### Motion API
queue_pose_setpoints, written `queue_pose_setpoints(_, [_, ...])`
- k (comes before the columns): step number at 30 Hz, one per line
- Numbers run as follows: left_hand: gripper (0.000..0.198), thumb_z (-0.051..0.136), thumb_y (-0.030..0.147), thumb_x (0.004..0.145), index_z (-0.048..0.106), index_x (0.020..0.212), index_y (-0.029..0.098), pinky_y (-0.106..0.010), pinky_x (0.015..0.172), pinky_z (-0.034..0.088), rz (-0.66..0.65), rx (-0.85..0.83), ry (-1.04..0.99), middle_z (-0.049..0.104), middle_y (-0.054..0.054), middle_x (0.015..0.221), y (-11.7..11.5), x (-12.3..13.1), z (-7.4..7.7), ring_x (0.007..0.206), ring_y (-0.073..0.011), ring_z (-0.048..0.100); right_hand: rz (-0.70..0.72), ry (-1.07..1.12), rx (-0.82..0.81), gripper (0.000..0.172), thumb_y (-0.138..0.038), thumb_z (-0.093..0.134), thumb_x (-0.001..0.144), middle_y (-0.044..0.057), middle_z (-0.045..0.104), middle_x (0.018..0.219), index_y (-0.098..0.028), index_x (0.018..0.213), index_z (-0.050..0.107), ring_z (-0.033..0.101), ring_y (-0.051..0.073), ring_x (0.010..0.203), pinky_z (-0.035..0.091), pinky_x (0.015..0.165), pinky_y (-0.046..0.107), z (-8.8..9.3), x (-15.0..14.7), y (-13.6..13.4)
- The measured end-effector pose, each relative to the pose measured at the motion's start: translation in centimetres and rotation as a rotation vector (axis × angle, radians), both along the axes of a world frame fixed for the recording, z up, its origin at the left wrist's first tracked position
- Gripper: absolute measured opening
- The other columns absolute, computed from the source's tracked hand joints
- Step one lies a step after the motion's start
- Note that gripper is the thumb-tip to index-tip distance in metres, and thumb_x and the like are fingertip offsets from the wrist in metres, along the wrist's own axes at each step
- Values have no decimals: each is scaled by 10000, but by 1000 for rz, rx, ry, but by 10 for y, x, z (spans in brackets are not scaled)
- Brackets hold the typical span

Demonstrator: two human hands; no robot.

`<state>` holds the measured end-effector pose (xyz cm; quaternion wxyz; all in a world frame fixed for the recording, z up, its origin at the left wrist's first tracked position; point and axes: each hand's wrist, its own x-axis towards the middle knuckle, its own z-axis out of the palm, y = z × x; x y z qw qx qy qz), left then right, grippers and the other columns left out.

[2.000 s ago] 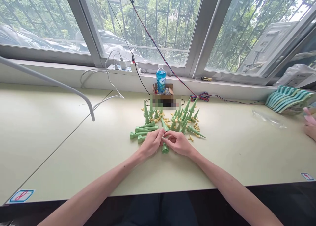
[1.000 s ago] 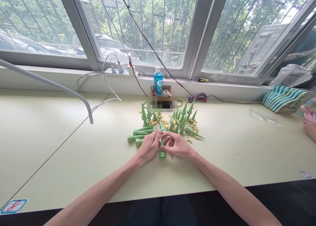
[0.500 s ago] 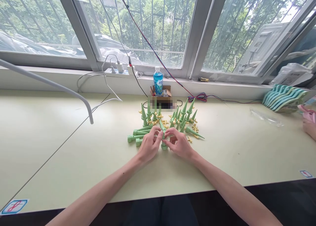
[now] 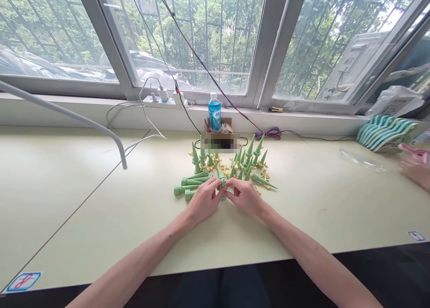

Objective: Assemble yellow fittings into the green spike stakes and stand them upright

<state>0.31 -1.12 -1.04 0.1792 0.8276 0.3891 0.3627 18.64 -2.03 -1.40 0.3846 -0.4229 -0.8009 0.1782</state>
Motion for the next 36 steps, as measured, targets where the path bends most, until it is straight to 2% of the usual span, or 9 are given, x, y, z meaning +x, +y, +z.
queue_pose_setpoints(3, [208,445,305,958,510,799,188,-248,567,368,-2,-13,12,510,-2,744,1,0,1,573,-108,431,5,-114,45,125,-289,556,890,23,699,788,-223,935,652,536,123,501,420,561,256,7,6,-2])
queue_pose_setpoints(6, [211,462,315,940,483,773,189,-254,574,372,10,-32,19,528,-1,739,2,-1,0,570,-111,418,-47,-191,117,235,-346,517,911,26,656,652,-214,763,643,529,136,504,393,550,263,17,19,-1])
queue_pose_setpoints(9, [232,463,316,932,451,737,190,-258,582,373,6,-46,33,536,4,726,4,-2,-1,565,-111,420,-168,-175,191,317,-356,496,918,17,591,562,-206,660,603,493,133,499,382,549,263,31,40,3])
queue_pose_setpoints(14, [241,475,302,920,415,713,195,-250,576,357,-1,-52,35,528,10,697,6,-2,-2,578,-118,427,-456,-183,200,321,-346,463,938,19,593,590,-194,697,609,509,140,528,397,579,264,44,84,11])
queue_pose_setpoints(17, [256,480,306,915,397,700,195,-247,568,345,-7,-55,27,512,12,685,7,-2,-2,578,-117,418,-559,-243,121,291,-360,466,939,46,664,705,-197,784,651,595,178,630,431,624,280,33,106,13])
queue_pose_setpoints(19, [266,481,308,912,384,692,196,-247,565,337,-13,-57,24,500,15,673,8,-1,-2,575,-117,409,-507,-291,76,287,-374,466,944,88,707,867,-189,896,680,646,230,828,468,736,314,22,114,13])
queue_pose_setpoints(23, [262,484,310,908,386,694,195,-250,571,335,-9,-68,21,496,15,668,9,-1,-1,579,-118,407,-429,-360,-15,359,-436,415,978,118,676,1148,-202,1084,667,603,283,1098,477,884,378,5,115,13])
queue_pose_setpoints(30, [251,488,310,899,435,687,188,-252,559,324,-12,-69,6,506,11,654,10,-1,-1,577,-120,412,-425,-444,-104,460,-491,362,994,147,558,1367,-190,1264,581,492,312,1293,423,1021,445,-12,104,21])
queue_pose_setpoints(36, [257,484,310,901,415,683,191,-246,562,325,-17,-69,18,494,19,645,9,1,-2,577,-121,413,-427,-475,-94,482,-498,343,996,157,556,1354,-169,1260,576,474,307,1293,396,1042,441,-17,106,28])
